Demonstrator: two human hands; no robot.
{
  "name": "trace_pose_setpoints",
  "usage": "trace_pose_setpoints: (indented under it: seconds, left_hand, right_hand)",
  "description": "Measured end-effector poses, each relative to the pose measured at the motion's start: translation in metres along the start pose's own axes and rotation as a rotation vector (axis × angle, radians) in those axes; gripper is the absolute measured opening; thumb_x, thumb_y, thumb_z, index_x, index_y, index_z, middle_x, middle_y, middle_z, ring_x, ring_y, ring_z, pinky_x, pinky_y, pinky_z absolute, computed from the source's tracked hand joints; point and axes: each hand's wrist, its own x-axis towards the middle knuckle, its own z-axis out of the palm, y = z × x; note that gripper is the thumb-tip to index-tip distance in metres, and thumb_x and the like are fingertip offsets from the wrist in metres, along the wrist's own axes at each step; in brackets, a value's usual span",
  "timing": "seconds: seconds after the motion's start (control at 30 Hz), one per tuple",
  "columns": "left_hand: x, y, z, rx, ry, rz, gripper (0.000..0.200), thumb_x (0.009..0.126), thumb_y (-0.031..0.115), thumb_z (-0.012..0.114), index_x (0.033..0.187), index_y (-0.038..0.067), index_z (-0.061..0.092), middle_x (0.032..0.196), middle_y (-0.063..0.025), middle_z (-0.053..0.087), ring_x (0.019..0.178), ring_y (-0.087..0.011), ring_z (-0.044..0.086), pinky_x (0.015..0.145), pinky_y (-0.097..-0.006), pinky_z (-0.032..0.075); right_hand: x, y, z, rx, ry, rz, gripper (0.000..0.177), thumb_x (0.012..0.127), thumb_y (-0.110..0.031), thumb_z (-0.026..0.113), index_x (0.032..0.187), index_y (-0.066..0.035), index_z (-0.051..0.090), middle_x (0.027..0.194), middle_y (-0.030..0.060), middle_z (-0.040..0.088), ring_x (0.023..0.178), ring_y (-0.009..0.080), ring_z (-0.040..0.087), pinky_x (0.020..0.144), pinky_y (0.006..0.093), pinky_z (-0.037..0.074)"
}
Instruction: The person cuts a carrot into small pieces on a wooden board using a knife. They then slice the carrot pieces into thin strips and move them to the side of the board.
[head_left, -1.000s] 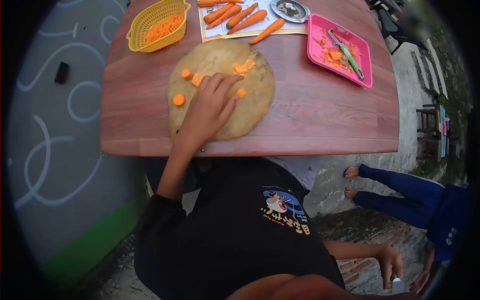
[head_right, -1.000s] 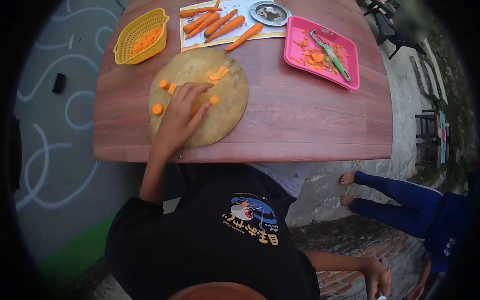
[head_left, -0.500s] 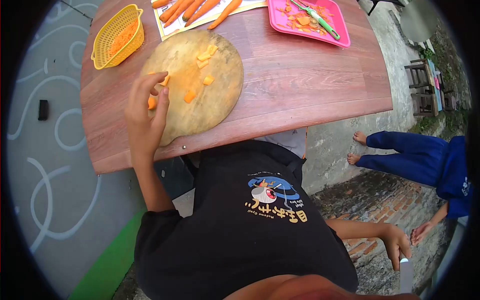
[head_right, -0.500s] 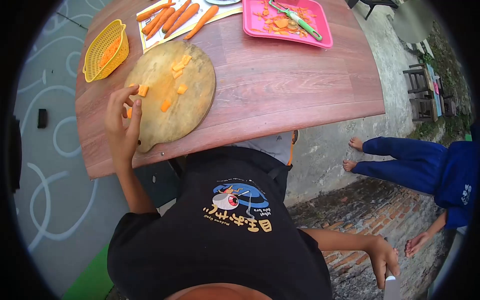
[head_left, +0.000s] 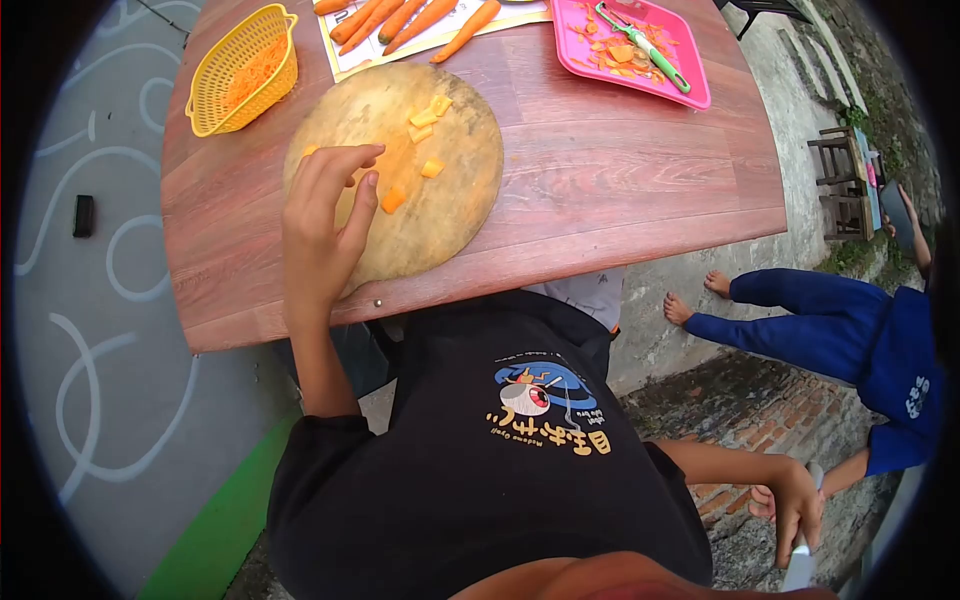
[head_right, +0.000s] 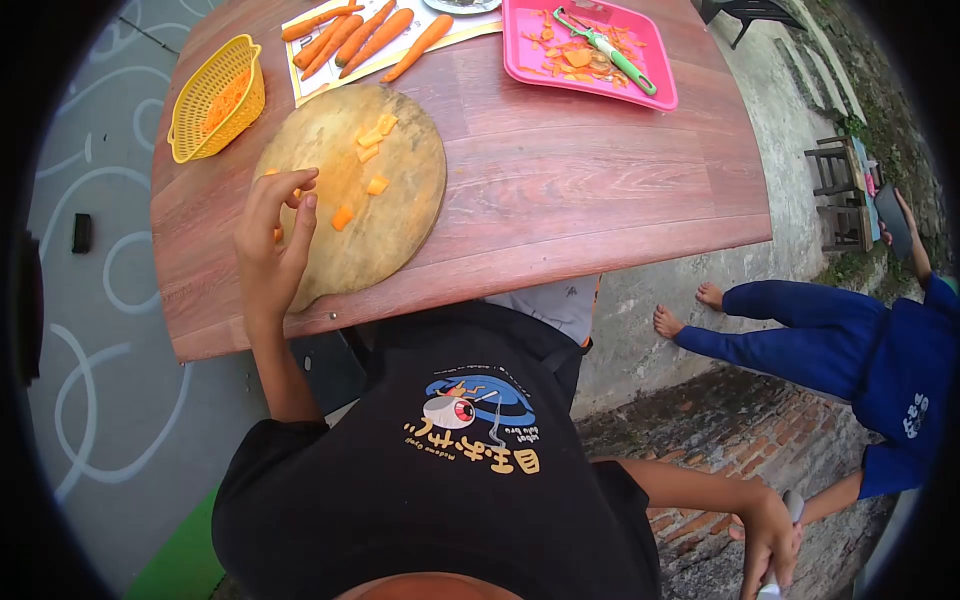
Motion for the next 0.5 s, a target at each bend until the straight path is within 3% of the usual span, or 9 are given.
trace_pose_setpoints:
  seconds: [0.07,0.13,0.23,0.27,0.3,0.33,0.37,0.4,0.5]
  left_hand:
    - [0.001,-0.003,-0.001,-0.110,0.010,-0.036,0.022,0.093,0.002,0.067,0.115,0.004,0.068,0.101,-0.0103,0.069,0.084,-0.0209,0.063,0.075,-0.0334,0.050]
    - [0.000,-0.016,-0.004,-0.078,-0.018,0.013,0.022,0.091,-0.001,0.067,0.113,0.003,0.068,0.100,-0.0115,0.068,0.086,-0.0254,0.063,0.077,-0.0357,0.050]
    - [-0.011,-0.026,-0.015,-0.032,0.005,0.054,0.024,0.087,-0.006,0.067,0.109,0.003,0.069,0.097,-0.0118,0.067,0.087,-0.0288,0.063,0.078,-0.0373,0.051]
    - [-0.014,-0.028,-0.020,-0.051,0.023,0.099,0.025,0.085,-0.008,0.068,0.107,0.004,0.070,0.096,-0.0108,0.067,0.087,-0.0277,0.063,0.076,-0.0366,0.051]
    - [-0.013,-0.030,-0.023,-0.044,0.025,0.102,0.025,0.085,-0.008,0.068,0.107,0.004,0.070,0.096,-0.0108,0.067,0.087,-0.0277,0.063,0.076,-0.0366,0.051]
    - [-0.013,-0.032,-0.023,-0.060,0.150,0.177,0.027,0.082,-0.010,0.068,0.105,0.005,0.070,0.094,-0.0101,0.067,0.086,-0.0269,0.063,0.075,-0.0361,0.051]
    - [-0.019,-0.034,-0.022,-0.081,0.255,0.238,0.029,0.079,-0.012,0.069,0.102,0.005,0.071,0.093,-0.0095,0.067,0.085,-0.0261,0.063,0.073,-0.0357,0.050]
    - [-0.020,-0.037,-0.021,-0.083,0.205,0.231,0.029,0.079,-0.012,0.069,0.102,0.005,0.071,0.093,-0.0095,0.067,0.085,-0.0261,0.063,0.073,-0.0357,0.050]
    - [-0.015,-0.038,-0.018,-0.094,0.337,0.257,0.031,0.076,-0.012,0.069,0.101,0.006,0.071,0.092,-0.0093,0.066,0.084,-0.0260,0.063,0.071,-0.0360,0.050]
  right_hand:
    - [-0.001,-0.017,-0.009,-0.141,-0.064,0.174,0.029,0.109,-0.028,0.049,0.124,-0.005,0.040,0.074,0.0025,0.054,0.057,0.0128,0.054,0.046,0.0225,0.048]
    - [0.007,-0.045,-0.024,-0.212,-0.113,0.257,0.030,0.109,-0.031,0.050,0.123,-0.005,0.041,0.074,0.0021,0.054,0.057,0.0126,0.055,0.046,0.0224,0.049]
    - [0.055,-0.088,-0.038,-0.010,0.268,0.007,0.059,0.102,-0.030,0.062,0.144,-0.001,0.033,0.099,0.0251,0.068,0.065,0.0215,0.066,0.056,0.0308,0.060]
    - [0.062,-0.082,-0.042,-0.019,0.244,0.010,0.059,0.102,-0.030,0.062,0.144,-0.001,0.033,0.099,0.0251,0.068,0.065,0.0215,0.066,0.056,0.0308,0.060]
    - [0.064,-0.072,-0.036,0.097,0.457,-0.132,0.055,0.104,-0.027,0.059,0.142,0.001,0.032,0.086,0.0174,0.065,0.056,0.0181,0.058,0.051,0.0297,0.055]
    - [0.061,-0.069,-0.027,0.101,0.463,-0.131,0.055,0.104,-0.027,0.059,0.142,0.001,0.032,0.086,0.0174,0.065,0.056,0.0181,0.058,0.051,0.0297,0.055]
    - [0.060,-0.070,-0.022,0.108,0.420,-0.167,0.049,0.105,-0.026,0.057,0.138,0.002,0.035,0.080,0.0139,0.063,0.050,0.0163,0.053,0.049,0.0288,0.052]
    - [0.057,-0.076,-0.033,0.083,0.356,-0.201,0.043,0.106,-0.025,0.055,0.134,0.004,0.037,0.074,0.0103,0.061,0.045,0.0145,0.049,0.046,0.0279,0.049]
    - [0.024,-0.084,0.001,-0.238,-0.499,0.133,0.029,0.107,-0.024,0.052,0.113,0.004,0.053,0.074,0.0120,0.061,0.044,0.0137,0.047,0.043,0.0256,0.046]
